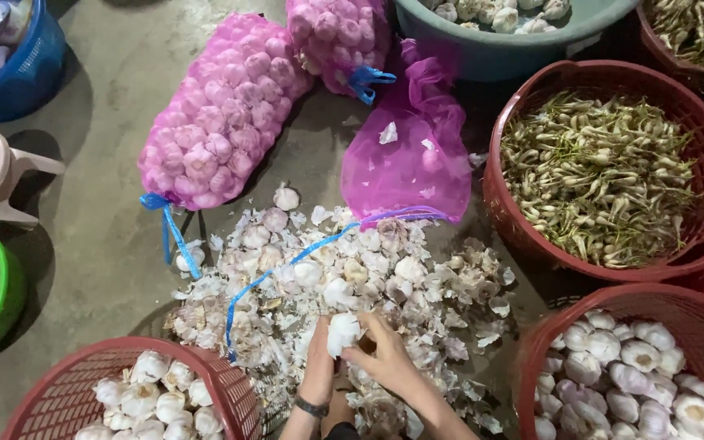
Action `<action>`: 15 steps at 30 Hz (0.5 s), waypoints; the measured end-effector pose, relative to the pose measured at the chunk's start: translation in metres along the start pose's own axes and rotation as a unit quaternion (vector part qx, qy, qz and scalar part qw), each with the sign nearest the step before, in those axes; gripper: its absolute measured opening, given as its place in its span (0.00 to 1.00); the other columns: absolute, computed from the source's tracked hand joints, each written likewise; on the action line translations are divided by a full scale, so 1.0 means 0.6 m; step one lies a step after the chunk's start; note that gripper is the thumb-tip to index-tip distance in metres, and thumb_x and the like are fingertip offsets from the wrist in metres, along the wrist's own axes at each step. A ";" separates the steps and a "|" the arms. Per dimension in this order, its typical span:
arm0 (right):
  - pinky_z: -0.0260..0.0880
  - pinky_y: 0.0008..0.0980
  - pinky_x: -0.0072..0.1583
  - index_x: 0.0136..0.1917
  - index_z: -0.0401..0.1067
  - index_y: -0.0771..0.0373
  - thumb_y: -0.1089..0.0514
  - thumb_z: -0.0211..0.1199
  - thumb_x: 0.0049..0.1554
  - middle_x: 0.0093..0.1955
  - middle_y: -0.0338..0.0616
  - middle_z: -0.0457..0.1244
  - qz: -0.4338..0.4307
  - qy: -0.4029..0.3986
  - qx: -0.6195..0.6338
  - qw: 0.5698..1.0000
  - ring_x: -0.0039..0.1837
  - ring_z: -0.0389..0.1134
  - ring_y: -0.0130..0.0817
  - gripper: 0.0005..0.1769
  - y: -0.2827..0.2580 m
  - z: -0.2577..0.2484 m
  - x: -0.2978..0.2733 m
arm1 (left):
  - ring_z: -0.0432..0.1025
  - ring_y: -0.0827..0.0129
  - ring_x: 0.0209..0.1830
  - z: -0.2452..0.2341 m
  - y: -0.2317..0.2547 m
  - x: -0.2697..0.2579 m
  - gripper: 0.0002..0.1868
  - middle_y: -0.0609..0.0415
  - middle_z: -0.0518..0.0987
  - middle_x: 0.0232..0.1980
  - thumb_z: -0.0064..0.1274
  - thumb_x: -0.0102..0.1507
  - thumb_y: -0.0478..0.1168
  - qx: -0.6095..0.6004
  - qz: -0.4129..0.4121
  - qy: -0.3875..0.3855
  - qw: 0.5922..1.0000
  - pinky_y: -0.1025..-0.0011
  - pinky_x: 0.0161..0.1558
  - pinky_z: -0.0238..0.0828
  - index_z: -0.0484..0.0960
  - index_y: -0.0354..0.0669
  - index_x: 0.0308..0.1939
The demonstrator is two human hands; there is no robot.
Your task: The person sits on the floor and peels garlic cloves by hand, removing the outer skins and placing the peeled cloves into a red basket. They work through a large pile of garlic bulbs and skins, occasionally handling mesh bags of garlic.
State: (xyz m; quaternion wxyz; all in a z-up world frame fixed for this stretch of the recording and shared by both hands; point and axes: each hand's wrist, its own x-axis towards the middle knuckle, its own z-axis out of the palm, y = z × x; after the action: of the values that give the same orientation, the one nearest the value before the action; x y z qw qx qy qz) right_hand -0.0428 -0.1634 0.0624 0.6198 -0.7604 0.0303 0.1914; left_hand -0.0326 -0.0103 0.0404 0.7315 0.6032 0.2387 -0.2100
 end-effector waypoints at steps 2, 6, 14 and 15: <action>0.73 0.44 0.65 0.69 0.65 0.62 0.55 0.66 0.53 0.67 0.52 0.65 -0.014 0.068 0.002 0.998 0.67 0.67 0.44 0.32 0.019 0.011 0.005 | 0.73 0.63 0.57 -0.012 -0.025 0.013 0.32 0.45 0.78 0.63 0.26 0.70 0.55 0.146 0.074 0.018 0.986 0.69 0.60 0.68 0.73 0.37 0.65; 0.76 0.21 0.42 0.45 0.74 0.64 0.70 0.61 0.53 0.42 0.44 0.70 0.005 0.100 0.093 0.991 0.40 0.72 0.30 0.06 -0.002 0.005 0.001 | 0.57 0.77 0.17 0.008 0.017 -0.017 0.41 0.59 0.69 0.22 0.25 0.67 0.65 0.030 -0.019 0.008 0.999 0.77 0.19 0.45 0.81 0.36 0.59; 0.67 0.17 0.34 0.45 0.68 0.59 0.70 0.57 0.57 0.43 0.40 0.65 0.139 0.106 -0.082 0.981 0.34 0.64 0.25 0.07 0.036 -0.011 0.024 | 0.59 0.79 0.13 -0.006 -0.010 0.009 0.33 0.56 0.73 0.22 0.35 0.70 0.63 -0.190 -0.062 -0.073 0.977 0.79 0.15 0.46 0.80 0.36 0.46; 0.67 0.17 0.34 0.45 0.68 0.59 0.70 0.57 0.57 0.43 0.40 0.65 0.138 0.106 -0.082 0.981 0.34 0.64 0.25 0.07 0.010 -0.018 0.020 | 0.59 0.79 0.13 -0.001 0.000 0.004 0.33 0.56 0.73 0.22 0.35 0.70 0.63 -0.190 -0.061 -0.072 0.977 0.79 0.15 0.46 0.80 0.36 0.46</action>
State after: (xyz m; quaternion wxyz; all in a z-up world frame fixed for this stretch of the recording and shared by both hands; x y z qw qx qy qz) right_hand -0.0309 -0.1727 0.0546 0.5161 -0.8132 0.1846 0.1956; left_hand -0.0306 -0.0096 0.0391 0.8338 0.4205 0.2574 -0.2483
